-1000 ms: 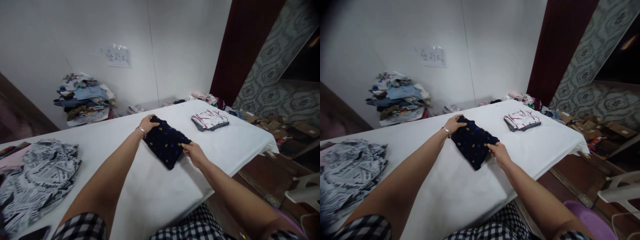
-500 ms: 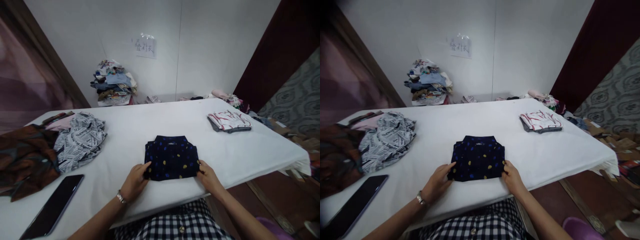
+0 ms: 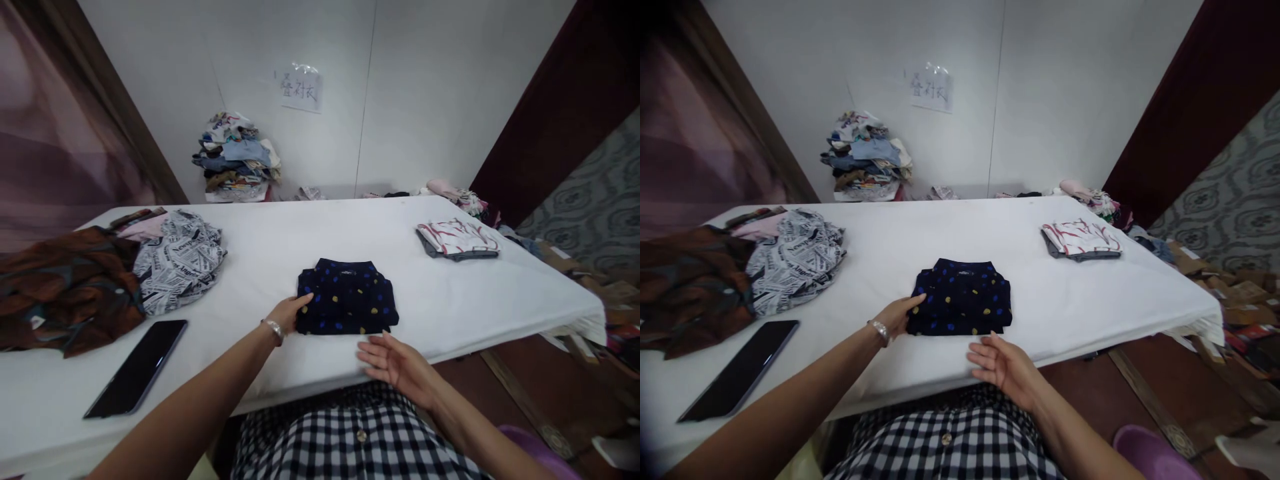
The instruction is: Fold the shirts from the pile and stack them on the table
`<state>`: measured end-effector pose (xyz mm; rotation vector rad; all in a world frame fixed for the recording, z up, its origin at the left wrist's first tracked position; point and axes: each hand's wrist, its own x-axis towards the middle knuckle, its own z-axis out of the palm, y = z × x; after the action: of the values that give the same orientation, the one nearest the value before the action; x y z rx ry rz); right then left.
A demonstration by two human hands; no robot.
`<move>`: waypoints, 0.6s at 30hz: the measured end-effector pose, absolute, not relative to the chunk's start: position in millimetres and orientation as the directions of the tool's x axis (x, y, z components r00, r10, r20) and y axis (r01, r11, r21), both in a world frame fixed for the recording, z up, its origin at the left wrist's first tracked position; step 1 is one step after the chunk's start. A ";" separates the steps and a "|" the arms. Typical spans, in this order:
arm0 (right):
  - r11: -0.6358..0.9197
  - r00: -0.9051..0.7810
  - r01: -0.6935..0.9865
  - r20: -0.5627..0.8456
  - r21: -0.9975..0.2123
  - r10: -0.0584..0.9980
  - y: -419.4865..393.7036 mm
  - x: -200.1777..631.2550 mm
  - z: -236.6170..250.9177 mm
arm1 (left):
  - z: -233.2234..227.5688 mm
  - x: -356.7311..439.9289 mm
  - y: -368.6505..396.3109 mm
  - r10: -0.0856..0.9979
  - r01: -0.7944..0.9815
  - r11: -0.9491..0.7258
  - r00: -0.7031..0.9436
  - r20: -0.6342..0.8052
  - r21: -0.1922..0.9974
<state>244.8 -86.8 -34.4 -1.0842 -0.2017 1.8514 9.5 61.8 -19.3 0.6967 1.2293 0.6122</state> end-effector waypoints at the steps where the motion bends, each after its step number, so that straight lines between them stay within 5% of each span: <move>1: -0.528 -0.178 -0.664 -0.574 -0.529 0.799 -81.8 237.3 -36.4 | -18.7 15.4 61.0 0.750 -0.061 0.649 0.223 -0.623 0.759; 7: -0.411 -0.213 -0.768 -0.410 -0.491 0.887 -41.8 214.2 -33.0 | -11.8 22.4 26.9 0.864 -0.135 0.460 0.296 -0.408 0.877; 12: -0.369 -0.096 -0.771 -0.478 -0.519 0.873 -28.4 206.2 -27.2 | -24.2 10.7 -12.4 0.974 0.257 0.064 0.196 -0.117 0.964; 18: -0.276 0.126 -0.762 -0.552 -0.586 0.824 -27.9 192.3 -40.2 | -43.9 9.0 -40.0 0.972 0.403 -0.054 0.229 -0.044 0.914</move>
<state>192.3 -27.9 -40.2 -1.0422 -0.0809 1.5303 9.0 -40.0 -43.9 1.6135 1.3157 0.8058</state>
